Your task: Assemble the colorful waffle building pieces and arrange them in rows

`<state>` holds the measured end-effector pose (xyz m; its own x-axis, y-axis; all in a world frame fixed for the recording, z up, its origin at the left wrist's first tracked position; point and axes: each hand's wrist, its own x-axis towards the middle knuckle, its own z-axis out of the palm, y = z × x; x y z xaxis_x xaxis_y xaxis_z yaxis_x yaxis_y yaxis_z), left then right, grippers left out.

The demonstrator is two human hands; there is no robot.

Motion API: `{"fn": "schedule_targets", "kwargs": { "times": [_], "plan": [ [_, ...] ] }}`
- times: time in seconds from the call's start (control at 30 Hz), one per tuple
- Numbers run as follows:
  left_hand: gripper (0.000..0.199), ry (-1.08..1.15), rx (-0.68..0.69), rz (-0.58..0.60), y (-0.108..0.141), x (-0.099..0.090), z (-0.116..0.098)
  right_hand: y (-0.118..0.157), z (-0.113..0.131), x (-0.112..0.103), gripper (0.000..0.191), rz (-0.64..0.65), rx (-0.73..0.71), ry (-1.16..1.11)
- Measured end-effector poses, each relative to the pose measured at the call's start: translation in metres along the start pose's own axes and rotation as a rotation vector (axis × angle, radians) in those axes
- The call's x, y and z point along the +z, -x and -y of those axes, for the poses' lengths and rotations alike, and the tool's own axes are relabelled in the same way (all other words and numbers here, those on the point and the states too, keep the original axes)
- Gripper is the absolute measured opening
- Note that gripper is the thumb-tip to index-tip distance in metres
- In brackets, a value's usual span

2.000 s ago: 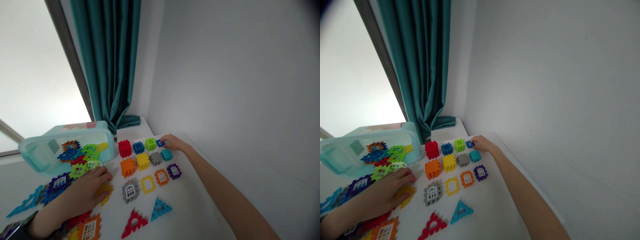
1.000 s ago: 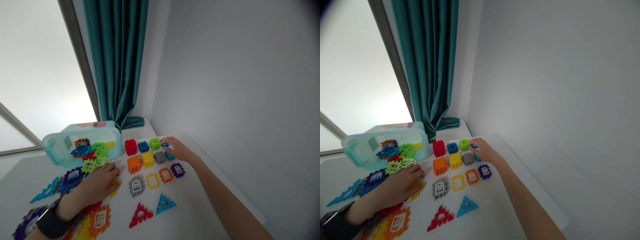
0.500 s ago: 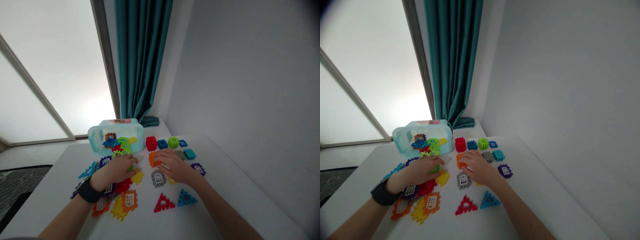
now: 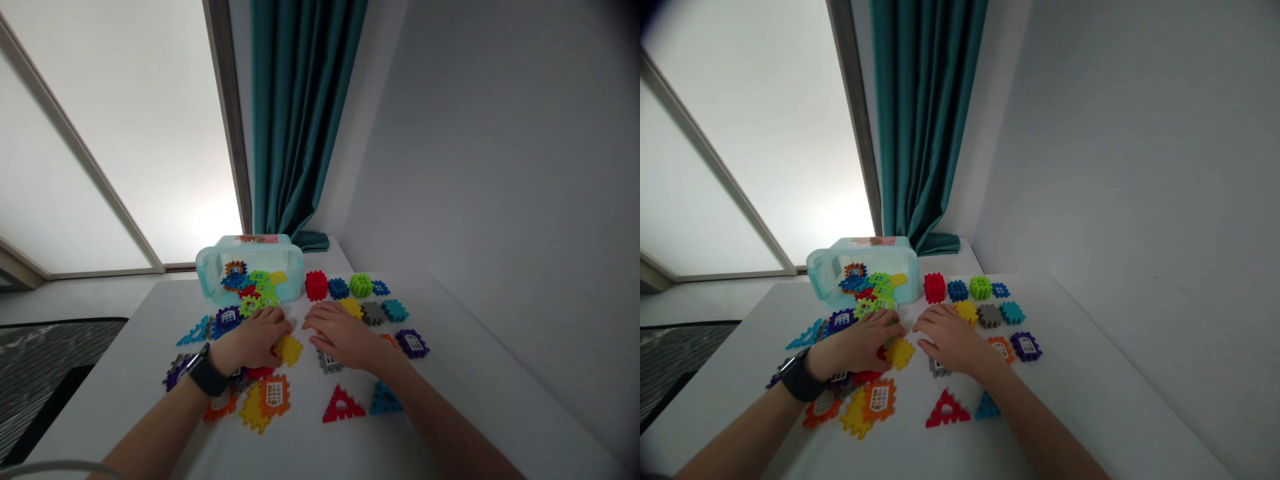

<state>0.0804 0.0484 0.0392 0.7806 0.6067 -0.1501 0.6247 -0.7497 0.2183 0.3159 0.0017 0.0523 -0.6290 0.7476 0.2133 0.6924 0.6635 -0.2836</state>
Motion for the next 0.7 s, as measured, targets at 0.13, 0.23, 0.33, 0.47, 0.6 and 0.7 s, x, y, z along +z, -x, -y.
{"fn": "schedule_targets", "kwargs": {
  "times": [0.13,0.23,0.33,0.47,0.6,0.7],
  "plan": [
    [0.046,-0.034,0.049,-0.059,-0.003,0.007,0.003,-0.004,-0.004,-0.001,0.017,-0.003,-0.012,0.031],
    [0.043,-0.037,0.068,-0.105,-0.005,0.003,0.001,-0.007,-0.005,-0.005,0.016,-0.023,-0.009,0.054],
    [0.040,-0.021,0.068,-0.196,-0.007,-0.006,0.000,-0.009,-0.003,-0.008,0.015,-0.057,-0.020,0.057],
    [0.039,0.031,0.073,-0.400,-0.007,-0.018,0.002,-0.008,0.000,-0.007,0.025,-0.169,-0.041,0.027],
    [0.038,0.219,0.125,-0.526,-0.003,-0.028,-0.001,-0.007,0.001,-0.004,0.027,-0.294,-0.054,0.024],
    [0.031,0.358,0.153,-0.503,0.000,-0.034,-0.006,-0.008,0.002,0.000,0.018,-0.393,-0.088,-0.014]
  ]
}}
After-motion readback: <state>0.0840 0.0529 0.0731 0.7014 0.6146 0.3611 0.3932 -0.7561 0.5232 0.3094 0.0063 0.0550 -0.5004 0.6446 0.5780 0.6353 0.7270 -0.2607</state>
